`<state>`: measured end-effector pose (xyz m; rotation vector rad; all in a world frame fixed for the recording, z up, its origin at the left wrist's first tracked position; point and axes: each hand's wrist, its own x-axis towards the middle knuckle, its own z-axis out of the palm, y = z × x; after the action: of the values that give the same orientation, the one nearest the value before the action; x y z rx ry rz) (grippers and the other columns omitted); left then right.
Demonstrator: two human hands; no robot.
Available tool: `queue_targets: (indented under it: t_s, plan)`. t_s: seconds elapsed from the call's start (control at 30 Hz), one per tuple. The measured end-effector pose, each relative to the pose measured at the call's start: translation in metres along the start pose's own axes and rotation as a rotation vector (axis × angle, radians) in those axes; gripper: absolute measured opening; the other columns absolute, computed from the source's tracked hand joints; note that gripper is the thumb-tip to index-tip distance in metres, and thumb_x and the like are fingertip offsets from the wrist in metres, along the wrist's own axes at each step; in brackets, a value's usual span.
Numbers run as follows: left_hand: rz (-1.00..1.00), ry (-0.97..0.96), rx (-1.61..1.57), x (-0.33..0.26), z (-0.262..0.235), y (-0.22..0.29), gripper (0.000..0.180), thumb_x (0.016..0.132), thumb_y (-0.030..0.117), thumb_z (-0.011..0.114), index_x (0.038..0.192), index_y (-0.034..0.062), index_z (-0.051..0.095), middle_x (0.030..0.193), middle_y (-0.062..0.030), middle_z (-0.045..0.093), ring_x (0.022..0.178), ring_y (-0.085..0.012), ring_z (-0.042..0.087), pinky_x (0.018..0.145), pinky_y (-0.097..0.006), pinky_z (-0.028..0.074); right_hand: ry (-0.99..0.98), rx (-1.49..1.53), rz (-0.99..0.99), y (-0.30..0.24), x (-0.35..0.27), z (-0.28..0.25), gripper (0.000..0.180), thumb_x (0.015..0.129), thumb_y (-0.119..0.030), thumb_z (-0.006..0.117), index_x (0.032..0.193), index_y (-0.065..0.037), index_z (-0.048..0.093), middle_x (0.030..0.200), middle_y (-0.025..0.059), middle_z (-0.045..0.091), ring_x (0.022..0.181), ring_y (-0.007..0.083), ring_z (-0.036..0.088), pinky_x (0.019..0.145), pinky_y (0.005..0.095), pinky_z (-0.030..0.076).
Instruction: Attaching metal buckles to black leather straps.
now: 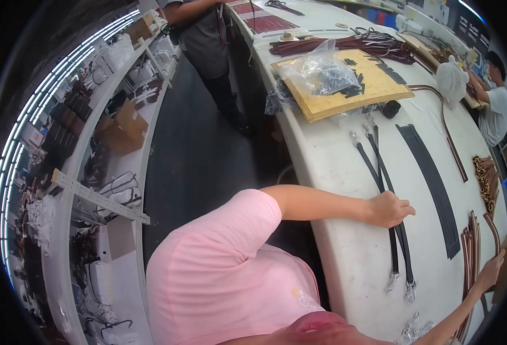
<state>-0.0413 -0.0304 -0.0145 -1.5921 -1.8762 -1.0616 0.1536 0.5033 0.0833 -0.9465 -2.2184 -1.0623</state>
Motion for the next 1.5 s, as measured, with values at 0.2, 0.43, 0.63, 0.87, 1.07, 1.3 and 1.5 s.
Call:
queue_targets:
  t_s: [0.2, 0.43, 0.63, 0.87, 1.07, 1.3, 1.5]
  plan:
    - [0.008, -0.044, 0.036, -0.006, 0.001, 0.002, 0.023, 0.082, 0.006, 0.066, 0.105, 0.0083, 0.066, 0.081, -0.0045, 0.062, 0.056, -0.0239, 0.060, 0.049, -0.035, 0.048, -0.119, 0.200, -0.105, -0.055, -0.081, 0.022, 0.055, 0.097, 0.003, 0.048, 0.150, -0.011, 0.039, 0.135, 0.0197, 0.052, 0.110, 0.0360, 0.065, 0.077, 0.0431, 0.059]
    - [-0.077, 0.048, -0.176, 0.007, -0.005, 0.018, 0.019, 0.085, 0.003, 0.066, 0.103, 0.0087, 0.066, 0.087, -0.0038, 0.063, 0.056, -0.0207, 0.059, 0.051, -0.033, 0.048, -0.286, 0.072, 0.064, -0.043, -0.123, 0.069, 0.058, 0.098, 0.000, 0.050, 0.153, -0.012, 0.037, 0.142, 0.0171, 0.050, 0.110, 0.0320, 0.066, 0.077, 0.0404, 0.063]
    - [-0.304, 0.043, -1.311, 0.078, -0.108, 0.117, 0.010, 0.101, 0.004, 0.056, 0.095, 0.0031, 0.064, 0.096, -0.0091, 0.066, 0.080, -0.0177, 0.063, 0.069, -0.030, 0.052, -0.320, 0.235, 0.352, -0.065, -0.128, 0.071, 0.047, 0.097, -0.016, 0.053, 0.142, -0.009, 0.047, 0.133, 0.0199, 0.058, 0.116, 0.0387, 0.063, 0.090, 0.0488, 0.057]
    - [-0.152, -0.067, -1.978, 0.100, -0.104, 0.166, 0.019, 0.096, 0.019, 0.064, 0.079, 0.0084, 0.063, 0.079, -0.0066, 0.069, 0.064, -0.0167, 0.060, 0.059, -0.025, 0.044, -0.337, 0.269, 0.416, -0.050, -0.132, 0.048, 0.039, 0.098, -0.017, 0.048, 0.137, -0.012, 0.051, 0.131, 0.0205, 0.059, 0.117, 0.0395, 0.061, 0.094, 0.0499, 0.054]
    - [-0.201, -0.238, -2.081, 0.093, -0.093, 0.170, 0.017, 0.094, 0.018, 0.065, 0.081, 0.0073, 0.064, 0.079, -0.0067, 0.068, 0.063, -0.0169, 0.059, 0.060, -0.026, 0.044, -0.392, 0.253, 0.398, -0.041, -0.126, 0.055, 0.037, 0.100, -0.015, 0.046, 0.137, -0.011, 0.052, 0.134, 0.0204, 0.056, 0.117, 0.0389, 0.061, 0.095, 0.0497, 0.054]
    - [-0.213, -0.351, -2.089, 0.097, -0.094, 0.148, 0.014, 0.091, 0.017, 0.066, 0.083, 0.0061, 0.064, 0.078, -0.0067, 0.068, 0.062, -0.0172, 0.058, 0.062, -0.027, 0.044, -0.150, 0.108, 0.312, -0.029, -0.138, 0.077, 0.046, 0.100, -0.019, 0.046, 0.146, -0.015, 0.048, 0.138, 0.0206, 0.056, 0.118, 0.0394, 0.062, 0.100, 0.0484, 0.052]
    - [-0.222, -0.405, -2.118, 0.087, -0.090, 0.153, 0.013, 0.089, 0.017, 0.067, 0.084, 0.0050, 0.064, 0.078, -0.0068, 0.067, 0.061, -0.0174, 0.057, 0.063, -0.028, 0.044, -0.246, 0.192, 0.282, -0.023, -0.142, 0.092, 0.045, 0.101, -0.022, 0.044, 0.146, -0.014, 0.049, 0.131, 0.0197, 0.061, 0.115, 0.0396, 0.064, 0.098, 0.0488, 0.053]
